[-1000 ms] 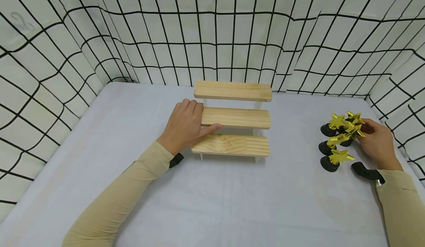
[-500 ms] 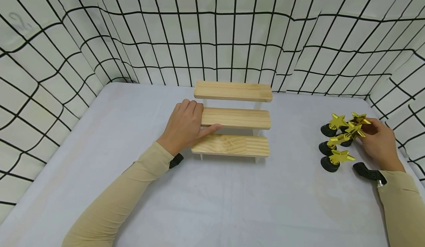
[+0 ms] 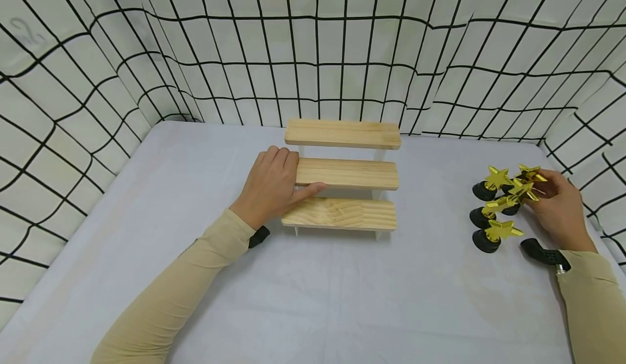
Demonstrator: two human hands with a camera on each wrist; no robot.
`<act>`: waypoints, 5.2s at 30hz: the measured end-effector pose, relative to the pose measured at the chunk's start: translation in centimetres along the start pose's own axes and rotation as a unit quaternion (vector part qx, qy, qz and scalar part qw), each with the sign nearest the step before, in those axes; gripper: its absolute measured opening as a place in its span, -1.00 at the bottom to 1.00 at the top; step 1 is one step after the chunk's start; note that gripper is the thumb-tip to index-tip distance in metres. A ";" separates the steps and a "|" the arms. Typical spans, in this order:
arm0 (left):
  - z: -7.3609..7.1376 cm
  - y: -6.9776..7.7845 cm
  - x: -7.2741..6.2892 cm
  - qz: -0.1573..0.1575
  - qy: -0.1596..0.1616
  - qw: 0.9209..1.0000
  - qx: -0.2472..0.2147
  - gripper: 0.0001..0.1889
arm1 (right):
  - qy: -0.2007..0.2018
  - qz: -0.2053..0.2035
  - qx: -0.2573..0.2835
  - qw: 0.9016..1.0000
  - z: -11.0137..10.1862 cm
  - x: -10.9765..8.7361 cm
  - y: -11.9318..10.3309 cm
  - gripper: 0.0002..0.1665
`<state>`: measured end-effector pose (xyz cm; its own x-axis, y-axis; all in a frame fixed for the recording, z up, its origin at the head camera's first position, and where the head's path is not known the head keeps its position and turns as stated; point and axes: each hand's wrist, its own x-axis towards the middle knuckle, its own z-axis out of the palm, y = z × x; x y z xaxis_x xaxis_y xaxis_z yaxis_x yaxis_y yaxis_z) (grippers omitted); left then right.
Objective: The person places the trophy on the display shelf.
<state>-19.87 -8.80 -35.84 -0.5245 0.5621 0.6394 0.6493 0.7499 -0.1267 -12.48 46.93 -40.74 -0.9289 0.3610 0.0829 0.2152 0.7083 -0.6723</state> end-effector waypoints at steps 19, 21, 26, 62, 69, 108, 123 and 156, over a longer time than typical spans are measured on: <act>-1.1 0.2 0.2 -0.013 -0.067 0.998 -0.012 0.01 | 0.004 0.007 -0.038 0.999 0.3 0.0 0.6 -0.23; -1.3 0.1 0.2 -0.011 -0.078 0.997 -0.012 -0.01 | 0.005 0.012 -0.041 0.999 0.3 -0.1 0.6 -0.23; -1.6 0.0 0.3 0.000 -0.094 0.996 -0.007 -0.22 | 0.002 0.011 -0.043 0.999 0.1 -0.2 0.5 -0.24; -1.0 -0.8 -0.3 0.014 -0.073 0.997 -0.015 -0.07 | 0.027 0.025 0.014 0.999 0.2 -0.4 -0.2 -0.27; -1.0 -0.9 -0.2 0.014 -0.076 0.997 -0.015 -0.28 | 0.036 0.024 0.072 0.996 -0.2 -0.9 -0.6 -0.37; -0.9 -0.9 -0.6 0.006 -0.087 0.996 -0.002 -0.30 | 0.076 -0.030 -0.008 0.997 -3.9 -1.9 -5.7 -0.25; -1.0 -0.8 -0.4 0.010 -0.083 0.996 -0.002 -0.31 | 0.057 -0.118 0.013 0.991 -3.0 -2.9 -9.6 -0.37; -1.2 -1.3 0.2 -0.006 -0.090 0.996 -0.008 -0.12 | -0.028 -0.210 0.113 0.971 2.5 -6.0 -15.6 -0.39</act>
<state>-20.14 -10.13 -34.62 -0.6213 0.6078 0.4946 0.6509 0.7517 -0.1061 -11.03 32.17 -32.62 -0.9369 0.0319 0.3482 -0.2510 0.6318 -0.7333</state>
